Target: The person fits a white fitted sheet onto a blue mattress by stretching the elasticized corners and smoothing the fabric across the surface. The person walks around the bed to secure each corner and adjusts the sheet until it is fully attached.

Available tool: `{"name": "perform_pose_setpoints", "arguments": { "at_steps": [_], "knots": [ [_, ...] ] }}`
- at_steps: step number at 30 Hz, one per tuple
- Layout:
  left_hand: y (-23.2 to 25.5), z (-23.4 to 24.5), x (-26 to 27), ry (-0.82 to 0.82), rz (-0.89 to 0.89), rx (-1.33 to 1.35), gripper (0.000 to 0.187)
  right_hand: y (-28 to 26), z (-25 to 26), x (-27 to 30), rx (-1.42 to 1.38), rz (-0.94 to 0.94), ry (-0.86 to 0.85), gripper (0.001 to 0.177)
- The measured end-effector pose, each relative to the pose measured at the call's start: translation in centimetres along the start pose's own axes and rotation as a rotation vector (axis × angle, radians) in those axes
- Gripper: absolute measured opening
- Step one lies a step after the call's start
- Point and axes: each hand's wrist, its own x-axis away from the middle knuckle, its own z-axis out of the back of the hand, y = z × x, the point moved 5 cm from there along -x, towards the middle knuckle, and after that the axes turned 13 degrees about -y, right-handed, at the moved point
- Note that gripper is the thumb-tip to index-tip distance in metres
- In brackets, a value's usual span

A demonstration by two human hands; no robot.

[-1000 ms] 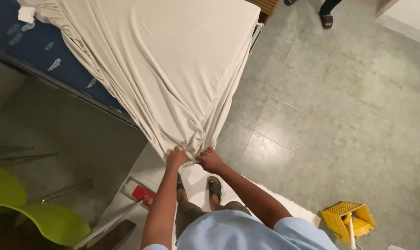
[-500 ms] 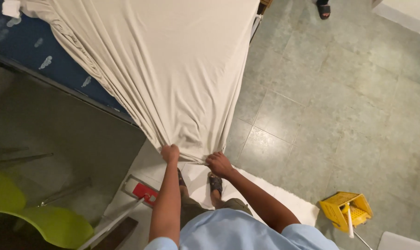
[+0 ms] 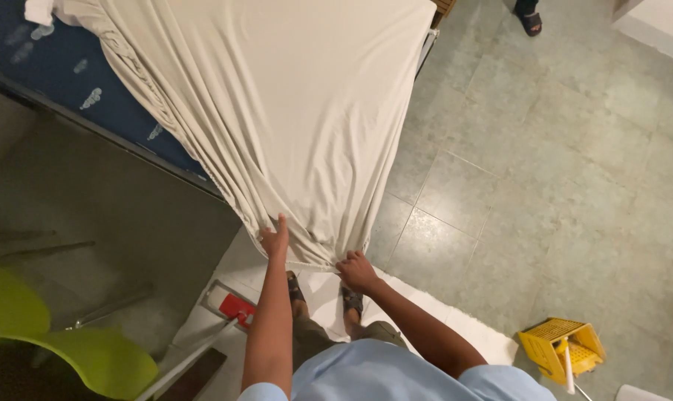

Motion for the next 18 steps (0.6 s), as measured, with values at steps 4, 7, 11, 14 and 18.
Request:
{"name": "perform_pose_setpoints", "arguments": {
  "at_steps": [4, 7, 11, 14, 18],
  "knots": [
    [1.2, 0.1, -3.6, -0.016, -0.029, -0.04, 0.107, -1.5, 3.7, 1.0, -0.052, -0.05, 0.022, 0.018],
    [1.8, 0.5, -6.4, 0.072, -0.055, -0.158, 0.08, -0.9, 3.5, 1.4, -0.095, -0.083, 0.015, 0.018],
    [1.5, 3.4, -6.6, 0.12, -0.098, -0.305, 0.035, -1.0, 1.3, 0.5, -0.078, -0.115, 0.053, 0.015],
    [0.4, 8.2, -6.8, 0.134, -0.087, -0.311, 0.039, -2.3, 2.4, -1.4, -0.107, -0.148, 0.075, 0.019],
    [-0.4, 11.2, -7.1, 0.146, -0.119, -0.466, 0.031, -4.6, 0.6, -5.1, -0.12, -0.217, -0.047, 0.033]
  ]
}}
